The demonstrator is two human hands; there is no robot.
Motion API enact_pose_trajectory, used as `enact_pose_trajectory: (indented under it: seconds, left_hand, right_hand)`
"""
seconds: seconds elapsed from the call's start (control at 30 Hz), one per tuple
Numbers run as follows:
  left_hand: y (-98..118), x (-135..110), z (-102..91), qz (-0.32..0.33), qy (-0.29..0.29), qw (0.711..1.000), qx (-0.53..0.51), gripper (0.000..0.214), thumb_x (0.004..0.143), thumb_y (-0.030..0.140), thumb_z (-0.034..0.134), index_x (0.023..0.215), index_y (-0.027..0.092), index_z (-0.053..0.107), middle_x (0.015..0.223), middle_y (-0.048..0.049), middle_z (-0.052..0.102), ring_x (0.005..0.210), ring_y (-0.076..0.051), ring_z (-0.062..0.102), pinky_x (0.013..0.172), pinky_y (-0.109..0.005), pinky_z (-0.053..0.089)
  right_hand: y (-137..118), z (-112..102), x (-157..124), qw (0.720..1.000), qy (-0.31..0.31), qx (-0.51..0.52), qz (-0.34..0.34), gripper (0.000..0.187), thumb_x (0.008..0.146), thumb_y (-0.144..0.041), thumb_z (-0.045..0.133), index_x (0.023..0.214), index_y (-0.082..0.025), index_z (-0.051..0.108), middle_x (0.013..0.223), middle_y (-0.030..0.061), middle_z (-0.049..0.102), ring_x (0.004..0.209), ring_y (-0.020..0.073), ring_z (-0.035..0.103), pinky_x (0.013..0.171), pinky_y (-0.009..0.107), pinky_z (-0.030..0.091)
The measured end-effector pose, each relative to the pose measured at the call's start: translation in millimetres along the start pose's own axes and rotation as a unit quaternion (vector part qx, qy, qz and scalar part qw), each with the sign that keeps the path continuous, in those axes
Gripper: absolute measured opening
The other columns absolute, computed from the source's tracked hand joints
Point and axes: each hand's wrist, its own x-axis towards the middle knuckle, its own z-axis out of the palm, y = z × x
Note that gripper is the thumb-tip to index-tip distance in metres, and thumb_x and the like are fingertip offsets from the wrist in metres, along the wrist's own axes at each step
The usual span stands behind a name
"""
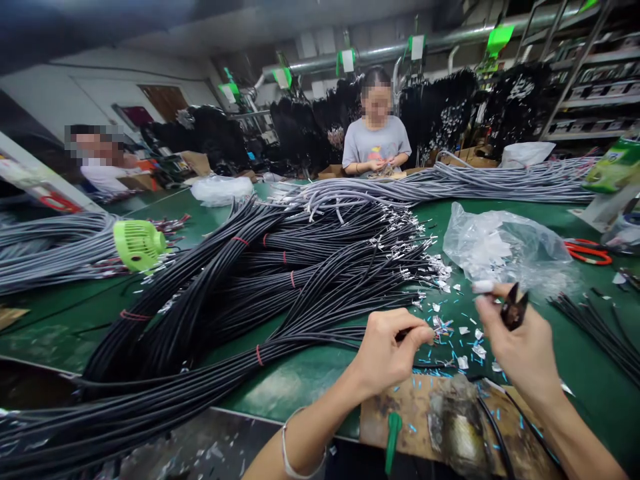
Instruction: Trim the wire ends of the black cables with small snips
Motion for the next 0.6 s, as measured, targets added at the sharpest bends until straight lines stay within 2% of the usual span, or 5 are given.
enact_pose_trajectory:
  seconds: [0.07, 0.13, 0.3, 0.43, 0.6]
  left_hand:
    - [0.8, 0.1, -0.2, 0.003, 0.007, 1.0, 0.003, 0.025, 0.086, 0.017, 0.054, 0.067, 0.012, 0.069, 0.057, -0.0025, 0.061, 0.05, -0.01, 0.047, 0.049, -0.022, 0.033]
    - [0.9, -0.4, 0.9, 0.027, 0.036, 0.999, 0.016, 0.019, 0.084, 0.019, 0.059, 0.069, 0.011, 0.069, 0.056, -0.0025, 0.06, 0.049, -0.01, 0.046, 0.047, -0.022, 0.033]
    - [-1.9, -2.7, 5.7, 0.106, 0.109, 0.987, 0.056, 0.01, 0.081, 0.016, 0.062, 0.074, 0.011, 0.068, 0.06, -0.0038, 0.063, 0.05, -0.01, 0.048, 0.047, -0.022, 0.037]
    - [-4.1, -3.2, 7.4, 0.121, 0.106, 0.985, 0.067, 0.008, 0.081, 0.015, 0.062, 0.075, 0.012, 0.067, 0.062, -0.0038, 0.065, 0.051, -0.01, 0.05, 0.047, -0.021, 0.038]
    - [-3.0, -2.6, 5.6, 0.112, 0.089, 0.988, 0.053, 0.009, 0.08, 0.015, 0.062, 0.074, 0.011, 0.067, 0.062, -0.0048, 0.064, 0.051, -0.011, 0.05, 0.048, -0.022, 0.038]
  right_hand:
    - [-5.7, 0.6, -1.2, 0.998, -0.048, -0.037, -0.026, 0.019, 0.08, -0.036, 0.062, 0.09, -0.02, 0.061, 0.077, 0.0026, 0.059, 0.065, 0.0152, 0.055, 0.058, 0.026, 0.045]
    - [-10.7, 1.9, -4.4, 0.996, -0.082, -0.04, -0.021, 0.017, 0.08, -0.036, 0.062, 0.085, -0.02, 0.063, 0.071, 0.0021, 0.062, 0.06, 0.0151, 0.057, 0.054, 0.026, 0.047]
    - [-14.6, 1.0, -13.0, 0.998, -0.059, -0.008, 0.004, 0.022, 0.078, -0.029, 0.064, 0.098, -0.021, 0.063, 0.074, 0.0026, 0.068, 0.057, 0.0146, 0.06, 0.047, 0.024, 0.047]
    - [-14.9, -0.6, -16.0, 0.995, -0.097, -0.002, -0.002, 0.022, 0.078, -0.027, 0.065, 0.099, -0.022, 0.064, 0.078, 0.0033, 0.072, 0.057, 0.015, 0.062, 0.043, 0.023, 0.047]
    - [-16.6, -0.3, -15.0, 0.995, -0.096, 0.015, 0.007, 0.022, 0.079, -0.03, 0.065, 0.099, -0.022, 0.066, 0.085, 0.0053, 0.075, 0.066, 0.0186, 0.068, 0.05, 0.026, 0.053]
